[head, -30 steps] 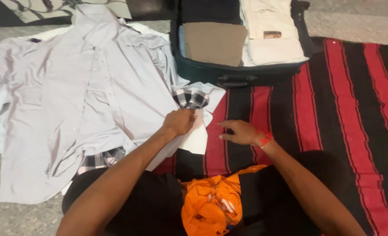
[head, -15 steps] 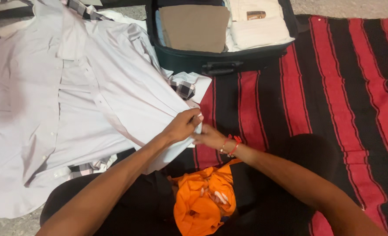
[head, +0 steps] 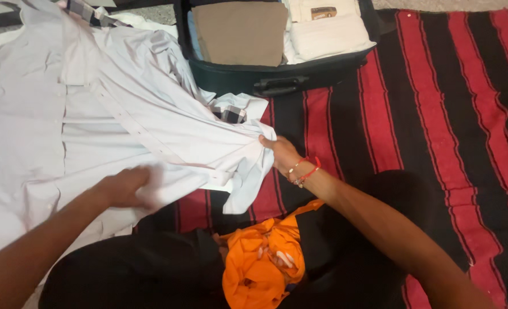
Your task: The person folds a pair of pants and a white button-down shirt by hand before placing them into an open suitcase.
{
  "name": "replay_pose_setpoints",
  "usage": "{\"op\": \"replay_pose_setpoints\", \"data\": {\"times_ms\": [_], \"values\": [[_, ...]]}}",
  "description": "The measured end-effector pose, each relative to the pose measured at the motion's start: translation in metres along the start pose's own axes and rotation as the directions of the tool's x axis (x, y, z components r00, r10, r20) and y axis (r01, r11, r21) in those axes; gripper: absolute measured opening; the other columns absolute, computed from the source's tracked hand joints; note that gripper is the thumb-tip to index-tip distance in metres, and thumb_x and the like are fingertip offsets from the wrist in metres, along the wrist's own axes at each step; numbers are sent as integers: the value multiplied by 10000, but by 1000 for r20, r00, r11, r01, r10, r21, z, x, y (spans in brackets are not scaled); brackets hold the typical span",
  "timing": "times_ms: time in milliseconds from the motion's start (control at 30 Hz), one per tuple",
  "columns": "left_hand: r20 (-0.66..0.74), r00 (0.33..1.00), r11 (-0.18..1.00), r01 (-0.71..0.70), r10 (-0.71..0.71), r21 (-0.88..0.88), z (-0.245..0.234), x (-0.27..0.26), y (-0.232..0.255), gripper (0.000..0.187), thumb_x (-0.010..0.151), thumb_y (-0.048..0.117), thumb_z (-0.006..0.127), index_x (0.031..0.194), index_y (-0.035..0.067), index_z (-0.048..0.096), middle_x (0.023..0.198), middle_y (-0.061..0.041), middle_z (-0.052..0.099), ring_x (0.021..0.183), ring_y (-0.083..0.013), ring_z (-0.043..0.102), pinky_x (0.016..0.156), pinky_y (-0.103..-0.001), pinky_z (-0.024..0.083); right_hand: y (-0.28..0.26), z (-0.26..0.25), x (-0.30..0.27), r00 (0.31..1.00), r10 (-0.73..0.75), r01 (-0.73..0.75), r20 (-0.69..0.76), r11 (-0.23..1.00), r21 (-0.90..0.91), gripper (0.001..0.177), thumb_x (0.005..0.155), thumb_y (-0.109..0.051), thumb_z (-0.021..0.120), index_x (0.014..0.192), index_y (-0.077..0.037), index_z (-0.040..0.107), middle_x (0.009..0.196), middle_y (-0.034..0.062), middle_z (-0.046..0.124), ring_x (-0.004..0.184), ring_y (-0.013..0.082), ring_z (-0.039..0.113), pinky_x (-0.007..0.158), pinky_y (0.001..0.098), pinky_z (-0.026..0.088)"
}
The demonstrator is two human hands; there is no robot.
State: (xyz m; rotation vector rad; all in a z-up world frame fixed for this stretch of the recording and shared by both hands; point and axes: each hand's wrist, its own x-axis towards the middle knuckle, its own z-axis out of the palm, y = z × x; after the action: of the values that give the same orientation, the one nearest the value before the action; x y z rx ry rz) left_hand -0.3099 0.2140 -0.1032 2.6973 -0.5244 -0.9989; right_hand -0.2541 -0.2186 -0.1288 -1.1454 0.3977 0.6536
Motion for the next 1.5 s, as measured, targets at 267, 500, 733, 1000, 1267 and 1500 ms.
{"op": "replay_pose_setpoints", "data": {"times_ms": [267,500,733,1000,1267,1500], "values": [[-355,881,936,350,-313,45,76,-115,-20,731,745,363,756,1427,239,523,1346,-56,570,1237,-276,569,979,-449,508,-27,10,-16,998,-17,9,56,989,148,445,988,-193,586,1312,111,562,1253,202,686,1137,309,694,1018,446,538],[-679,657,908,418,-327,-33,45,-130,-22,197,1047,316,584,1080,124,615,858,-158,700,758,-382,690,683,-504,506,-42,-6,-4,991,-72,102,-113,951,293,400,958,-194,625,1271,54,606,1212,168,708,1121,311,693,1001,463,543],[-755,649,994,95,-96,-44,-103,-92,83,216,1033,270,579,1104,84,660,686,-198,653,631,-399,643,631,-527,491,-86,-46,-4,785,-334,422,-521,905,56,298,942,-266,625,982,7,738,906,103,745,776,251,708,708,394,567],[-350,799,781,-580,489,-231,-24,13,254,301,994,210,497,884,-3,678,1311,-173,695,1058,-337,695,1018,-438,528,-128,-88,-33,314,-801,824,-510,497,-274,306,992,-239,650,952,52,736,859,56,686,748,152,625,653,325,513],[206,897,916,-358,392,-183,49,67,204,536,963,487,591,1375,145,609,1446,-108,542,1331,-318,501,1110,-473,364,-122,-96,-41,853,-443,-243,-275,129,-962,466,872,-439,775,1022,-2,720,954,274,712,881,415,708,765,471,550],[-40,972,973,232,-231,10,-1,71,129,455,901,473,641,1167,113,722,1215,-120,716,1133,-320,688,956,-442,543,-110,-65,-47,691,-713,67,118,-99,-993,648,769,-320,813,1293,-10,588,1128,292,657,1016,483,650,834,517,537]]}}
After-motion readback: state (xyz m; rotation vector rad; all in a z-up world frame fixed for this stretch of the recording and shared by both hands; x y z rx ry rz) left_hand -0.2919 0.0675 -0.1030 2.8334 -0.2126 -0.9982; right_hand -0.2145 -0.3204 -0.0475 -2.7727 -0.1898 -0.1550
